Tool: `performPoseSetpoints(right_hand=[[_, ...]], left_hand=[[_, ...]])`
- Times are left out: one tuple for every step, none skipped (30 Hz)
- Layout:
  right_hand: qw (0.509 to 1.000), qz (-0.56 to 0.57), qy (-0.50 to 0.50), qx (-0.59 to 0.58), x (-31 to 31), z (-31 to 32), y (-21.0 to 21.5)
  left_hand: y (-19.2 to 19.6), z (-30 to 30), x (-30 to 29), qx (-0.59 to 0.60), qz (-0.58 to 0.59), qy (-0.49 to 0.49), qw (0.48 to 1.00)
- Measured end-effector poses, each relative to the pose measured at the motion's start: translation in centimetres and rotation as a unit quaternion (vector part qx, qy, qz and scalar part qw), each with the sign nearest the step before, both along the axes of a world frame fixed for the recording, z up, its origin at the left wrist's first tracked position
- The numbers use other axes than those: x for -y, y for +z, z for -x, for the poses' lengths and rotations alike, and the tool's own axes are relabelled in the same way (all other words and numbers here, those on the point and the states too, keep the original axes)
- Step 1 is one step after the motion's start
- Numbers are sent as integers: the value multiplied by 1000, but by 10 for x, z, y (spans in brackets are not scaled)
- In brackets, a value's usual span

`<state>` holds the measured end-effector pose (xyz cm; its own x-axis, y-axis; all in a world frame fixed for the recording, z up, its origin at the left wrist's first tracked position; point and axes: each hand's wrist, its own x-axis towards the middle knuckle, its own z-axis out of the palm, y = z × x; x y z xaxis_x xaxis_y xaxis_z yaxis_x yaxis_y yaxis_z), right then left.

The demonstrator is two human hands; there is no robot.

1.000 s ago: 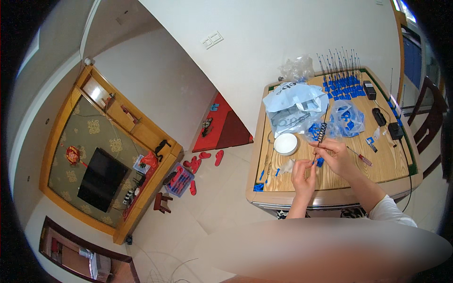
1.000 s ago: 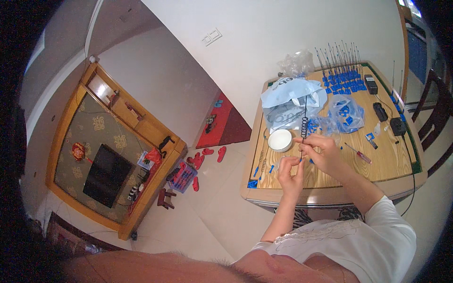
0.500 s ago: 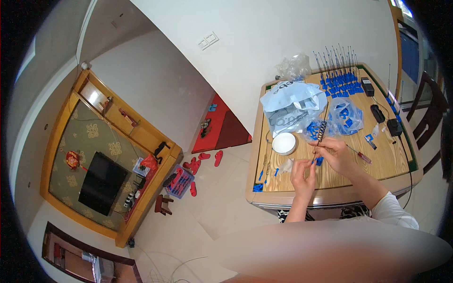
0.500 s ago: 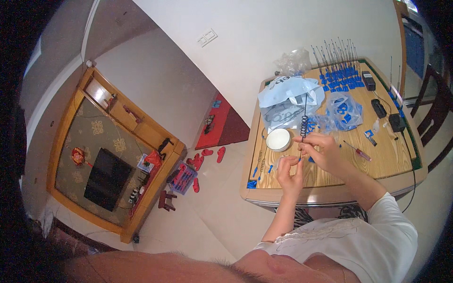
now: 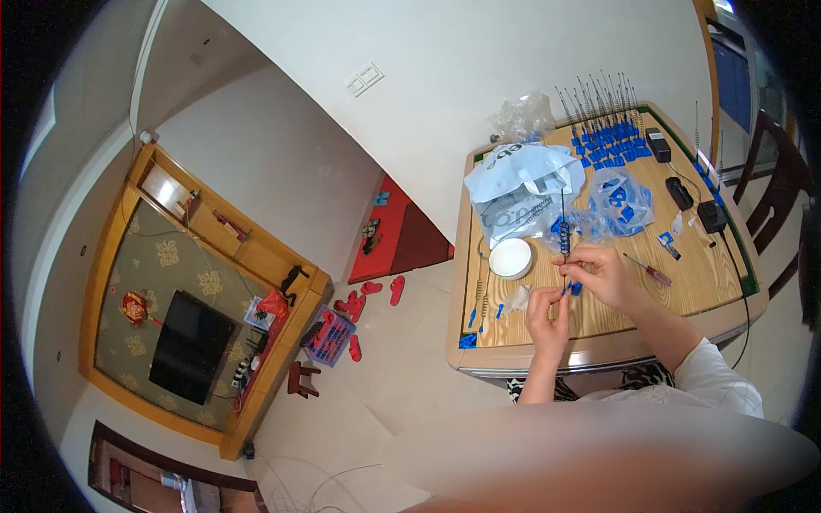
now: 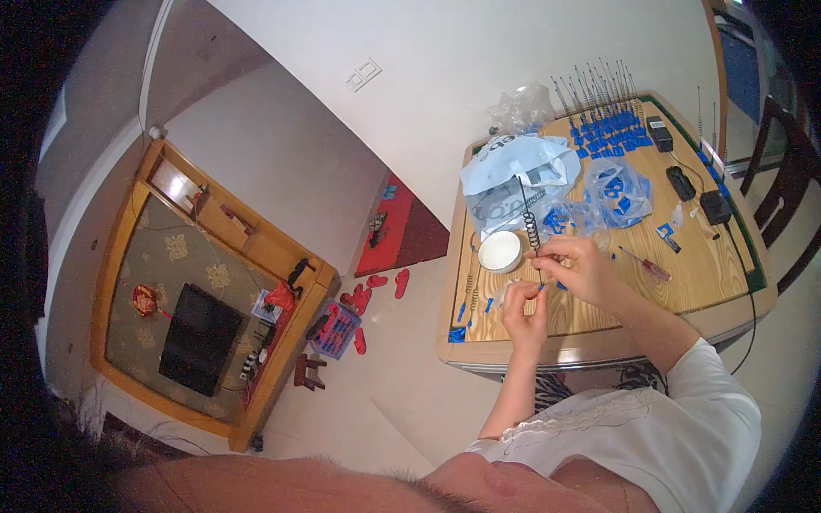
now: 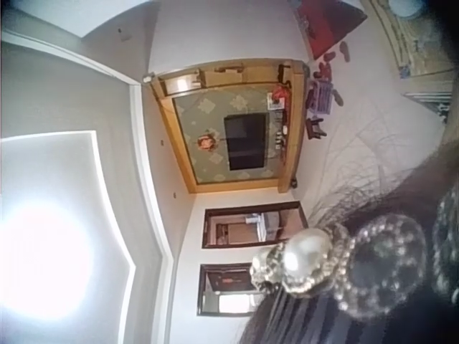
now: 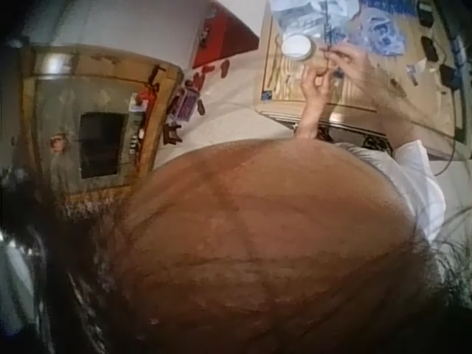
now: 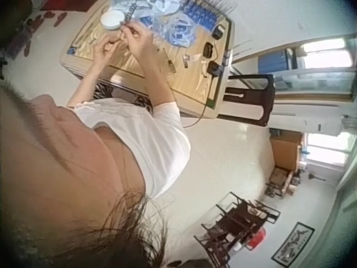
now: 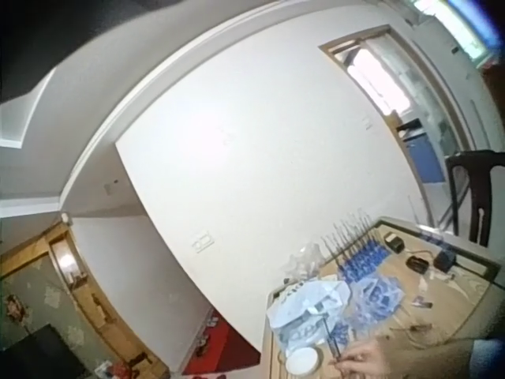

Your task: The person assembles small electronic components by connecting wires to a blue plastic base with a screwdriver.

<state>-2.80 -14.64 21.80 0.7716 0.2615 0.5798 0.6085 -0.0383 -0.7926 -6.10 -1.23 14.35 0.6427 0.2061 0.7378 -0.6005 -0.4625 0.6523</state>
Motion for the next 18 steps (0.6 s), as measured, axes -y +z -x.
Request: performPoseSetpoints(right_hand=[[1000,-1,0,-1,0,0,0],[1000,0,0,-7,-1,1,0],[1000,0,0,-14,-1,2,-1],[1000,-1,-2,-14,0,-1,-4],[1000,-18,-4,-15,1,-5,-10],[999,-34,-7,-17,2,-7,-13],[999,-34,-7,-18,2,-6,-11],[1000,-1,-7,1,3,-3,-7],[999,31,-7,20,4,-1,-5],[999,31,-11,19,6,-3,-9],[1000,-6,-13,-23,8,-7,-15],[997,-44,-15,-65,12,-11,-20],[997,-44,-17,-69,18,-17,-25],[995,-61,-36,-65,28,-24,-29],[993,-78,-55,-62,37,-28,-33],[993,-78,-72,-44,42,-29,-36],[993,-79,-78,-45,52,-31,-46],[993,-35,-95,-55,63,-35,-60]], left_hand=[[-1,-1,-1,-1,-1,0,1000],[-2,-1,-2,-1,-10,-1,1000],[-3,-1,-2,-1,-19,-2,1000],[-3,-1,-1,-2,-20,-4,1000],[-2,0,0,-14,-19,-5,1000],[-2,0,1,-27,-18,-7,999],[-3,0,1,-28,-18,-7,999],[-4,-1,1,-36,-15,-8,999],[-5,-1,1,-43,-11,-9,999],[-7,-2,2,-45,-12,-13,999],[-10,-3,3,-44,-12,-15,999],[-13,-4,3,-44,-13,-18,999],[-17,-4,2,-48,-13,-19,999],[-20,-5,0,-61,-3,-10,998],[-24,-7,-2,-74,6,0,997],[-30,-9,-6,-81,-3,10,997],[-38,-13,-9,-82,-4,4,997],[-47,-18,-11,-101,-11,6,995]])
